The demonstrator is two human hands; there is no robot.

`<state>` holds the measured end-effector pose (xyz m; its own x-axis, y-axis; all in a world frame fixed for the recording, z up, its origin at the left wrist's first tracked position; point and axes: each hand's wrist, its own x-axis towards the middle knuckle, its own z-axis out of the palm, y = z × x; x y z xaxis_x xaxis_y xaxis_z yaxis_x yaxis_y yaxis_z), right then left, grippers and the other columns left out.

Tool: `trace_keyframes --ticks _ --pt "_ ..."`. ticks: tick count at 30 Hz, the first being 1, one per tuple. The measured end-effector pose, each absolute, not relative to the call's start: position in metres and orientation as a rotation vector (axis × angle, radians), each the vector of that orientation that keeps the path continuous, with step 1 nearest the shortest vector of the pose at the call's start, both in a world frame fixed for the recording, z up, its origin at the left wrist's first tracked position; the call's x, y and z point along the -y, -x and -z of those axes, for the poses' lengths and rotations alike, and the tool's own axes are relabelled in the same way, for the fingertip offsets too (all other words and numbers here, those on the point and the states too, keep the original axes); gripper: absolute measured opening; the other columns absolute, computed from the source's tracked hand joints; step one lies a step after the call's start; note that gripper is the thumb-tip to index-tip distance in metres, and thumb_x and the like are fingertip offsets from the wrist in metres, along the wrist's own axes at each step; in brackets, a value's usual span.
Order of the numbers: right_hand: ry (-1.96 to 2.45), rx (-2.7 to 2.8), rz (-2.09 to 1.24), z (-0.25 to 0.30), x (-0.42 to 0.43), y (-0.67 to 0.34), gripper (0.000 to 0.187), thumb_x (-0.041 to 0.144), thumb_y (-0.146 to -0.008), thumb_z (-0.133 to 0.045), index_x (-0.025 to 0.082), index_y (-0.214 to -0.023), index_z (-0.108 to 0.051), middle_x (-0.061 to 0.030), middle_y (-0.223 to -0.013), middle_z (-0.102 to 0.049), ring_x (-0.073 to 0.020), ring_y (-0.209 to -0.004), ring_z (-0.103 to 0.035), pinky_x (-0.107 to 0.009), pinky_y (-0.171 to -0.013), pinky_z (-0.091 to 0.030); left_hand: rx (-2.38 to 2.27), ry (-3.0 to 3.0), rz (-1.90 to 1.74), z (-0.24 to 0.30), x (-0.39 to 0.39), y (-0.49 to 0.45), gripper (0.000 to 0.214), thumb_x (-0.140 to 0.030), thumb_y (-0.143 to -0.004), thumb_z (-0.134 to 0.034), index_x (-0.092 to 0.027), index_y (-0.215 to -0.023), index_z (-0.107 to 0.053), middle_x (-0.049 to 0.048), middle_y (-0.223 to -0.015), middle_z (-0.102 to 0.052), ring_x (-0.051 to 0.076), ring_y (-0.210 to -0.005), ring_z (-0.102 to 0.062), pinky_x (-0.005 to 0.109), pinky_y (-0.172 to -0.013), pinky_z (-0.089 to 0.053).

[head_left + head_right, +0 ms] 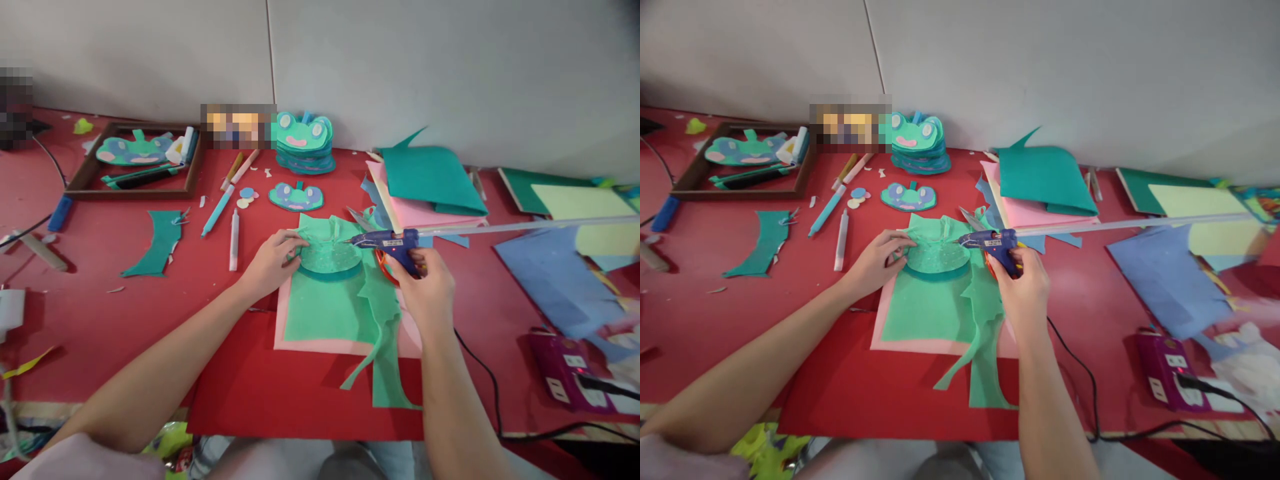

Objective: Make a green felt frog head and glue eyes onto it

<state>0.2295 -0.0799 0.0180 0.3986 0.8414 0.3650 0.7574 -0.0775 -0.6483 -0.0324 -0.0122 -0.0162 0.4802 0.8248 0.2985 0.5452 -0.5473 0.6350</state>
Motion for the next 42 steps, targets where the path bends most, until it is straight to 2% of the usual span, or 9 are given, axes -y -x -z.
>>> trace_keyframes --ticks 4,8,11,17,25,35,42 --pt "1.813 1.251 -0.144 -0.020 0.081 -0.223 0.030 0.044 -0.071 -0.064 0.019 -0.087 -0.057 -0.0038 -0.080 -0.062 -0.0168 -0.070 -0.058 -0.030 -0.064 -0.046 -1.136 -2.264 -0.826 0.016 0.012 0.032 0.027 -0.010 -0.078 -0.050 -0.018 -0.103 -0.058 0.0080 -0.108 -0.051 0.012 -0.078 -0.052 0.032 -0.079 -0.047" --pt "1.795 1.227 -0.298 -0.019 0.082 -0.213 0.030 0.045 -0.071 -0.064 0.020 -0.086 -0.057 -0.0023 -0.078 -0.062 -0.0146 -0.065 -0.057 -0.027 -0.059 -0.046 -1.132 -2.266 -0.834 0.016 0.013 0.033 0.027 -0.010 -0.077 -0.050 -0.018 -0.102 -0.058 0.0081 -0.107 -0.052 0.013 -0.078 -0.052 0.033 -0.080 -0.047" --pt "1.767 1.340 -0.391 -0.015 0.081 -0.205 0.029 0.044 -0.072 -0.064 0.020 -0.087 -0.056 -0.0026 -0.082 -0.063 -0.0153 -0.069 -0.059 -0.028 -0.062 -0.048 -1.140 -2.252 -0.832 0.015 0.013 0.033 0.026 -0.011 -0.078 -0.050 -0.018 -0.101 -0.058 0.0083 -0.107 -0.053 0.013 -0.079 -0.053 0.033 -0.080 -0.047" --pt "1.738 1.442 -0.410 -0.010 0.079 -0.199 0.028 0.045 -0.072 -0.063 0.021 -0.084 -0.055 -0.0025 -0.081 -0.063 -0.0173 -0.071 -0.059 -0.031 -0.065 -0.049 -1.138 -2.264 -0.815 0.017 0.012 0.033 0.027 -0.011 -0.078 -0.050 -0.019 -0.102 -0.059 0.0083 -0.109 -0.052 0.015 -0.084 -0.053 0.035 -0.083 -0.046" --pt "1.743 1.499 -0.359 -0.011 0.079 -0.200 0.027 0.046 -0.073 -0.061 0.022 -0.082 -0.054 -0.0032 -0.081 -0.062 -0.0177 -0.070 -0.058 -0.031 -0.063 -0.048 -1.139 -2.265 -0.821 0.016 0.012 0.033 0.027 -0.010 -0.077 -0.050 -0.019 -0.102 -0.059 0.0082 -0.108 -0.052 0.014 -0.081 -0.053 0.035 -0.082 -0.047" --pt "1.748 1.450 -0.493 -0.014 0.080 -0.202 0.031 0.048 -0.071 -0.062 0.020 -0.082 -0.054 -0.0027 -0.079 -0.062 -0.0172 -0.069 -0.058 -0.032 -0.063 -0.049 -1.132 -2.264 -0.825 0.015 0.013 0.033 0.026 -0.010 -0.077 -0.050 -0.018 -0.101 -0.059 0.0083 -0.108 -0.052 0.013 -0.079 -0.052 0.033 -0.079 -0.047" --pt "1.755 1.449 -0.459 -0.014 0.080 -0.204 0.031 0.048 -0.071 -0.063 0.021 -0.080 -0.053 -0.0025 -0.077 -0.061 -0.0174 -0.067 -0.058 -0.032 -0.061 -0.049 -1.141 -2.251 -0.811 0.014 0.013 0.033 0.026 -0.011 -0.077 -0.050 -0.018 -0.101 -0.059 0.0085 -0.108 -0.052 0.013 -0.078 -0.052 0.033 -0.078 -0.047"
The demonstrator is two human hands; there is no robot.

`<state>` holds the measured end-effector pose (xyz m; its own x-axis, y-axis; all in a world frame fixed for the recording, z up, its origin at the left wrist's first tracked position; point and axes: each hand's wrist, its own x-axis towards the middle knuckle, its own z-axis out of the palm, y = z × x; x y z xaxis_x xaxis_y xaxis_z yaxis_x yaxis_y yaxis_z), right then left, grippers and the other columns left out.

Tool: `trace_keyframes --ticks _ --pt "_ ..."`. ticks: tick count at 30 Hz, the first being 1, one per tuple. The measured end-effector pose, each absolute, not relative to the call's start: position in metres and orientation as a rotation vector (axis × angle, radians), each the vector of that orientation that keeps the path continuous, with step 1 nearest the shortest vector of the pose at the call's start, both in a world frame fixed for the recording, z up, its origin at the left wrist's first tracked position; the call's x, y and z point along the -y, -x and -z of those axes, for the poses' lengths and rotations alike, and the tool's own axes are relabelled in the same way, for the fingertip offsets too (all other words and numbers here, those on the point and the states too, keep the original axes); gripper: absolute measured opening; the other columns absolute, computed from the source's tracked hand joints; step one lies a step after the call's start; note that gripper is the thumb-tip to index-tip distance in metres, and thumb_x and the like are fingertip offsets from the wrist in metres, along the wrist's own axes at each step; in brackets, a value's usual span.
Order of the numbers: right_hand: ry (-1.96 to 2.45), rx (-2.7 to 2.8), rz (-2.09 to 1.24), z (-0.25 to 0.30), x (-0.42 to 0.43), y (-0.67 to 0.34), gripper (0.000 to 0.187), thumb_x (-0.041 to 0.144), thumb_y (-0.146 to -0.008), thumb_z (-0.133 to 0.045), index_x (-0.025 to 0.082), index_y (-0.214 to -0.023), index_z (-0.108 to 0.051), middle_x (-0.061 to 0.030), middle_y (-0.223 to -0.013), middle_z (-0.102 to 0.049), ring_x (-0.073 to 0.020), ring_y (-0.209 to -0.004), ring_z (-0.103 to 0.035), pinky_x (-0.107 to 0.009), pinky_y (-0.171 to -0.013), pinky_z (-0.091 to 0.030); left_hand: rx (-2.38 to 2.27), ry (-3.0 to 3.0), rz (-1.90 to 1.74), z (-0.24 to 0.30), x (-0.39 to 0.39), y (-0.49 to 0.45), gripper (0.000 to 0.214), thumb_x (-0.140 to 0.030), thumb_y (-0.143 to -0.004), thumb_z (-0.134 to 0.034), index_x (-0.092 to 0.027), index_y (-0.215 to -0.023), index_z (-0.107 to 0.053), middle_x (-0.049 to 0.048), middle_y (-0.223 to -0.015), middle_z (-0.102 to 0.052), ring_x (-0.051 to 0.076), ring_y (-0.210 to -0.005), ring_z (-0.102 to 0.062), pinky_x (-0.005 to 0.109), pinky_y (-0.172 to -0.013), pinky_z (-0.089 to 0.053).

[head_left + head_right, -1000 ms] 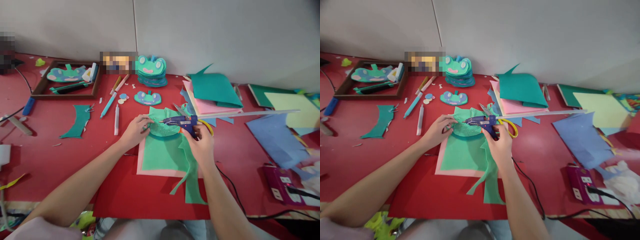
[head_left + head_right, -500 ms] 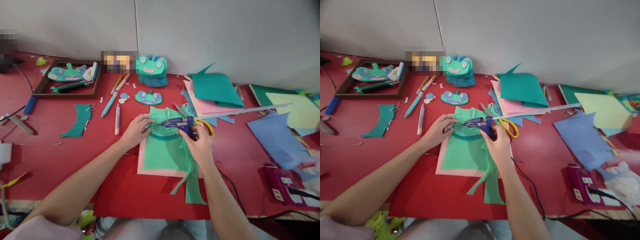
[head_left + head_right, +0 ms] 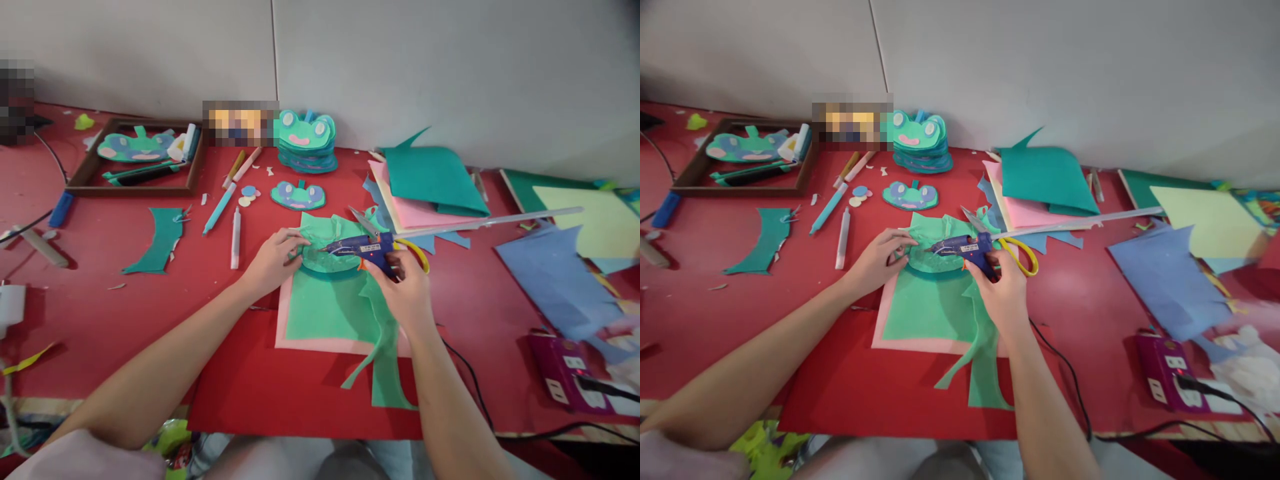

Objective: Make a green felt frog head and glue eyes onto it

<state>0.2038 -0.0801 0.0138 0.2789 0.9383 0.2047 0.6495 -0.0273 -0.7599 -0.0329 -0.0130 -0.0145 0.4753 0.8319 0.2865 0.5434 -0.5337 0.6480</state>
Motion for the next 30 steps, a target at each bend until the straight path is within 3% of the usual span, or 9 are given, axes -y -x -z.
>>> trace_keyframes --ticks 23,30 --pt "1.722 1.483 -0.314 -0.015 0.083 -0.196 0.027 0.044 -0.074 -0.060 0.021 -0.088 -0.054 -0.0045 -0.084 -0.061 -0.0184 -0.073 -0.059 -0.033 -0.066 -0.049 -1.140 -2.250 -0.823 0.013 0.013 0.032 0.027 -0.010 -0.077 -0.049 -0.019 -0.101 -0.059 0.0085 -0.108 -0.053 0.014 -0.081 -0.054 0.036 -0.083 -0.047" --pt "1.667 1.628 -0.130 -0.014 0.080 -0.191 0.023 0.043 -0.077 -0.059 0.022 -0.081 -0.051 -0.0039 -0.079 -0.058 -0.0187 -0.073 -0.056 -0.032 -0.066 -0.047 -1.131 -2.265 -0.818 0.015 0.012 0.033 0.028 -0.011 -0.078 -0.049 -0.018 -0.103 -0.058 0.0085 -0.109 -0.052 0.014 -0.080 -0.053 0.035 -0.082 -0.047"
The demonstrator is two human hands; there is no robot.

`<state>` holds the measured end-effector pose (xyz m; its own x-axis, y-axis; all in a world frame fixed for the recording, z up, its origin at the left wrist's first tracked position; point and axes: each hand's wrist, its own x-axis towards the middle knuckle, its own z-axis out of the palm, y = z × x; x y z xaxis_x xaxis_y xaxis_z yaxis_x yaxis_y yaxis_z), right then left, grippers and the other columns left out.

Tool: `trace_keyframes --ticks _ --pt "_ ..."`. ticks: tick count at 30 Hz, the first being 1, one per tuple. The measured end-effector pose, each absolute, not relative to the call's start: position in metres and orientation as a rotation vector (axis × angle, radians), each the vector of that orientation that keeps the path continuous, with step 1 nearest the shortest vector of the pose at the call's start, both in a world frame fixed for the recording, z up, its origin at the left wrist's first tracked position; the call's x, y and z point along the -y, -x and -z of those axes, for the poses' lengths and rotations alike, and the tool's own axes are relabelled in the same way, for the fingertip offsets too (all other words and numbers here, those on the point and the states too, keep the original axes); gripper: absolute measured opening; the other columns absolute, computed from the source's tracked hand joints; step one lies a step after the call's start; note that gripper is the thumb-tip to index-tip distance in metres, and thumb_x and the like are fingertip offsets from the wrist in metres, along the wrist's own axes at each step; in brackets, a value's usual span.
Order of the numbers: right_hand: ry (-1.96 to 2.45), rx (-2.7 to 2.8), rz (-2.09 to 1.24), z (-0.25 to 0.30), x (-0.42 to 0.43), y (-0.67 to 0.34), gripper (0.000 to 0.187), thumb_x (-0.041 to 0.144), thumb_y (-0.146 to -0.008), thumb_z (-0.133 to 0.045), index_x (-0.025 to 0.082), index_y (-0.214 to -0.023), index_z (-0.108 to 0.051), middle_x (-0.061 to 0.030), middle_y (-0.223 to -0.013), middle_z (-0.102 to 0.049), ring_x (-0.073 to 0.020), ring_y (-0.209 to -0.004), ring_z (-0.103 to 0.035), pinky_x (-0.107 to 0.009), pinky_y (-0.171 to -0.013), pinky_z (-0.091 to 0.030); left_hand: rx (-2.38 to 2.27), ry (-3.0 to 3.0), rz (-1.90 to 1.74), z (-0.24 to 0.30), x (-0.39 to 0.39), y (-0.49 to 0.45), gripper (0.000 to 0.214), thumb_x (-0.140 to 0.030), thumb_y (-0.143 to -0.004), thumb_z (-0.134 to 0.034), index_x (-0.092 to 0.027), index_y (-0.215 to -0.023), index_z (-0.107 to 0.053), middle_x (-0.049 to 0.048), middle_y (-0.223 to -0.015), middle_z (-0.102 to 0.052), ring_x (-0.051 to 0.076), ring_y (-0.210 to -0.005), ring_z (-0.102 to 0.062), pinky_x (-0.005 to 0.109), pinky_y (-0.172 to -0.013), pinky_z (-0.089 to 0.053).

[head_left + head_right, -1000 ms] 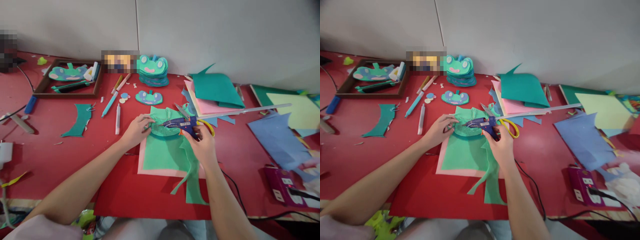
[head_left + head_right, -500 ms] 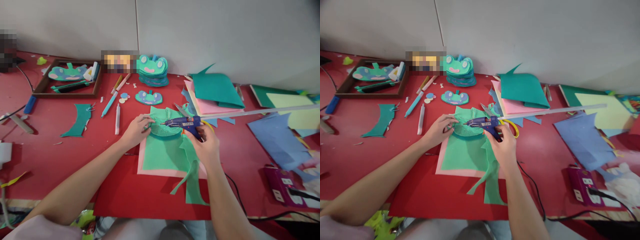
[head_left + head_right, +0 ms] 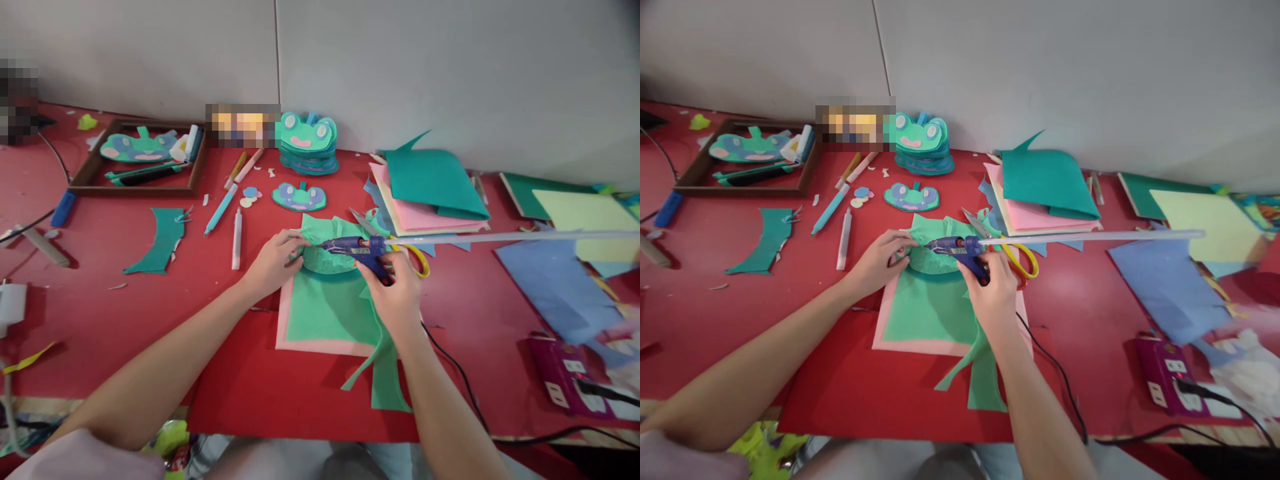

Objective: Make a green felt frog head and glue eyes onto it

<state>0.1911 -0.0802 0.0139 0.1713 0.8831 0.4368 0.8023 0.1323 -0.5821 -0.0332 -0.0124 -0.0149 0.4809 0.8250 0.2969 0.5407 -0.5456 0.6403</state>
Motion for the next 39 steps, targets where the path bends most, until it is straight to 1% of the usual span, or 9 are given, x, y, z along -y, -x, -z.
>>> trace_keyframes --ticks 6,11,17,21,25,30,39 --pt "1.611 1.675 -0.105 -0.015 0.080 -0.187 0.019 0.038 -0.078 -0.059 0.021 -0.082 -0.052 -0.0021 -0.077 -0.056 -0.0174 -0.071 -0.055 -0.031 -0.064 -0.046 -1.129 -2.273 -0.848 0.017 0.012 0.033 0.028 -0.010 -0.076 -0.051 -0.020 -0.102 -0.059 0.0079 -0.106 -0.053 0.017 -0.089 -0.054 0.037 -0.085 -0.046" --pt "1.626 1.671 -0.115 -0.016 0.081 -0.188 0.019 0.038 -0.078 -0.059 0.021 -0.080 -0.050 -0.0017 -0.077 -0.055 -0.0164 -0.070 -0.054 -0.030 -0.062 -0.045 -1.128 -2.275 -0.838 0.017 0.012 0.033 0.028 -0.011 -0.077 -0.050 -0.019 -0.102 -0.058 0.0078 -0.107 -0.052 0.017 -0.093 -0.054 0.035 -0.087 -0.045" --pt "1.617 1.702 -0.086 -0.019 0.081 -0.192 0.021 0.041 -0.079 -0.058 0.021 -0.079 -0.050 -0.0021 -0.076 -0.054 -0.0166 -0.070 -0.052 -0.030 -0.063 -0.045 -1.129 -2.266 -0.835 0.017 0.012 0.033 0.027 -0.010 -0.077 -0.050 -0.018 -0.102 -0.059 0.0082 -0.108 -0.053 0.015 -0.084 -0.054 0.035 -0.083 -0.046" --pt "1.586 1.705 -0.102 -0.021 0.082 -0.193 0.019 0.039 -0.079 -0.058 0.021 -0.079 -0.050 -0.0025 -0.078 -0.054 -0.0169 -0.071 -0.053 -0.030 -0.063 -0.045 -1.138 -2.259 -0.832 0.017 0.012 0.033 0.027 -0.010 -0.077 -0.050 -0.017 -0.101 -0.059 0.0087 -0.108 -0.053 0.014 -0.080 -0.053 0.034 -0.082 -0.046" --pt "1.610 1.667 -0.135 -0.019 0.083 -0.194 0.018 0.038 -0.078 -0.060 0.022 -0.080 -0.051 -0.0025 -0.079 -0.056 -0.0175 -0.074 -0.054 -0.031 -0.065 -0.046 -1.142 -2.257 -0.822 0.016 0.012 0.033 0.027 -0.011 -0.077 -0.050 -0.017 -0.101 -0.059 0.0088 -0.108 -0.053 0.014 -0.082 -0.053 0.035 -0.082 -0.046" --pt "1.682 1.585 -0.274 -0.013 0.083 -0.196 0.022 0.040 -0.077 -0.060 0.021 -0.086 -0.053 -0.0029 -0.082 -0.060 -0.0176 -0.074 -0.056 -0.030 -0.063 -0.046 -1.142 -2.241 -0.811 0.016 0.012 0.033 0.026 -0.011 -0.077 -0.050 -0.017 -0.101 -0.059 0.0085 -0.108 -0.053 0.014 -0.081 -0.053 0.035 -0.082 -0.046" --pt "1.706 1.573 -0.345 -0.015 0.083 -0.198 0.022 0.039 -0.075 -0.062 0.021 -0.084 -0.053 -0.0017 -0.083 -0.060 -0.0164 -0.073 -0.057 -0.029 -0.063 -0.047 -1.132 -2.247 -0.825 0.016 0.012 0.032 0.026 -0.011 -0.077 -0.050 -0.018 -0.101 -0.059 0.0086 -0.108 -0.053 0.013 -0.080 -0.053 0.034 -0.081 -0.047"
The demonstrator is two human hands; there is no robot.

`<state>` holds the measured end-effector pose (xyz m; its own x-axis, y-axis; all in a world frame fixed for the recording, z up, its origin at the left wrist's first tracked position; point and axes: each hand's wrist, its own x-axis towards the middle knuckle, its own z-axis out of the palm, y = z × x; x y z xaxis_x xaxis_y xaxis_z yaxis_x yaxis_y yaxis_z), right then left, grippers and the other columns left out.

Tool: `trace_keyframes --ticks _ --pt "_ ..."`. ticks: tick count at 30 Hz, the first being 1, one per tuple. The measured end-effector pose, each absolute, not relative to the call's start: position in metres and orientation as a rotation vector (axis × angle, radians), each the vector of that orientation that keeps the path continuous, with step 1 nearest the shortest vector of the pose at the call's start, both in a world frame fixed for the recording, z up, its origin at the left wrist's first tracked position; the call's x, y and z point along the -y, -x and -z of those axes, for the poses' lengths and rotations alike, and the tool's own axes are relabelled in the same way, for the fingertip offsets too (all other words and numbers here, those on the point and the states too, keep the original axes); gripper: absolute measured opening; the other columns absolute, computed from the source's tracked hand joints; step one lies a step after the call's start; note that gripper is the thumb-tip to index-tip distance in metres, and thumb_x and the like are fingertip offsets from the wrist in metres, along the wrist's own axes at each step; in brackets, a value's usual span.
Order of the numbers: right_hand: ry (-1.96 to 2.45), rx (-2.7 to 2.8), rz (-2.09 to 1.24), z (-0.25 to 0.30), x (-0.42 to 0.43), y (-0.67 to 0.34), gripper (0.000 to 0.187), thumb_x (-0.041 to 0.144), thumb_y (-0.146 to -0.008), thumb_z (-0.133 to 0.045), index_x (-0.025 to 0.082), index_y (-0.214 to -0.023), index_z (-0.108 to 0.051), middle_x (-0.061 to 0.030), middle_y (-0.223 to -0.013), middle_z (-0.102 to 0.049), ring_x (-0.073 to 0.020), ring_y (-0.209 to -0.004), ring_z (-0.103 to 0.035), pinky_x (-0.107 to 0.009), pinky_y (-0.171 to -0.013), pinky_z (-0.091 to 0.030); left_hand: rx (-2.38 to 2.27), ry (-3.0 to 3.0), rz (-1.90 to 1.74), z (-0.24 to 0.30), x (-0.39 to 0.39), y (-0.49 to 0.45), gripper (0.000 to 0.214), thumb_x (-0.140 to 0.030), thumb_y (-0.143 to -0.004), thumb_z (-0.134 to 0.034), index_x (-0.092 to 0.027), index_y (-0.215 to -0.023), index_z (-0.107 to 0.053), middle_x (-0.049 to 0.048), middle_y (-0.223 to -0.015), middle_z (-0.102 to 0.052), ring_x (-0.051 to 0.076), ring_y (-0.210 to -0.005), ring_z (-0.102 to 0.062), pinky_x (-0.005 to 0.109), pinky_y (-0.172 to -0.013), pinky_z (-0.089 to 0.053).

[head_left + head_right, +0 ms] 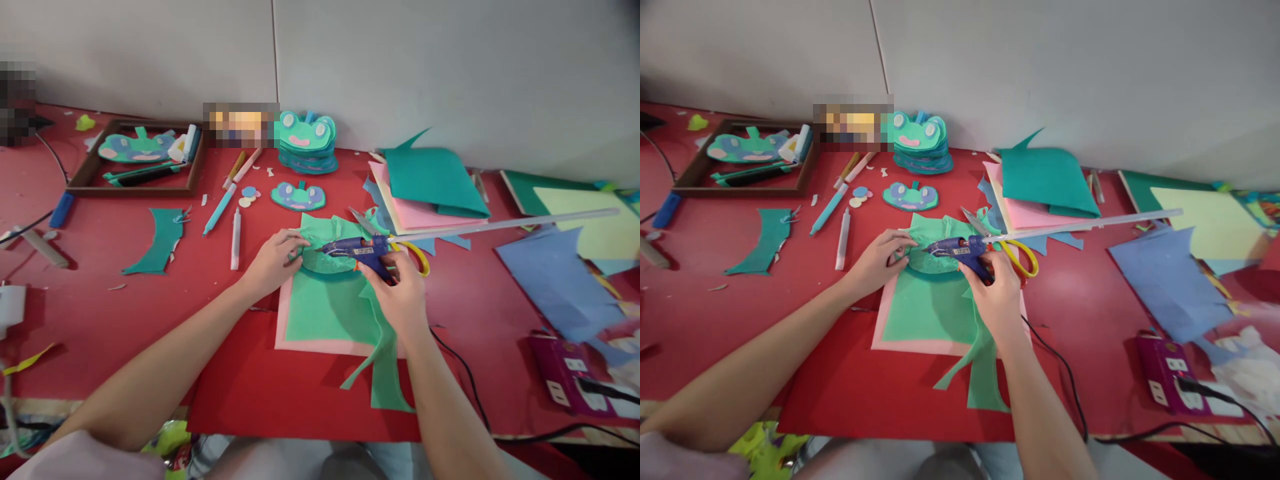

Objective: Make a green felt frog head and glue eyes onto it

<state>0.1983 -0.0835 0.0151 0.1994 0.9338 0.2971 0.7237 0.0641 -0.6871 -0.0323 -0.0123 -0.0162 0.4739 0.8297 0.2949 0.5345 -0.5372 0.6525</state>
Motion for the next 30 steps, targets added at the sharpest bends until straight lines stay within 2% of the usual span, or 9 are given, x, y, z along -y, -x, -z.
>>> trace_keyframes --ticks 10,30 --pt "1.694 1.593 -0.270 -0.0131 0.0821 -0.1966 0.023 0.041 -0.075 -0.061 0.022 -0.083 -0.053 -0.0015 -0.080 -0.060 -0.0173 -0.073 -0.056 -0.031 -0.066 -0.046 -1.123 -2.254 -0.832 0.0164 0.0123 0.0325 0.026 -0.010 -0.077 -0.051 -0.018 -0.100 -0.059 0.0084 -0.108 -0.053 0.014 -0.081 -0.052 0.034 -0.080 -0.047" --pt "1.698 1.563 -0.418 -0.0183 0.0835 -0.1981 0.025 0.044 -0.074 -0.061 0.021 -0.083 -0.054 -0.0034 -0.082 -0.061 -0.0187 -0.075 -0.058 -0.032 -0.063 -0.048 -1.126 -2.245 -0.824 0.0161 0.0120 0.0330 0.025 -0.011 -0.078 -0.050 -0.018 -0.100 -0.059 0.0087 -0.108 -0.053 0.013 -0.079 -0.053 0.036 -0.081 -0.047"
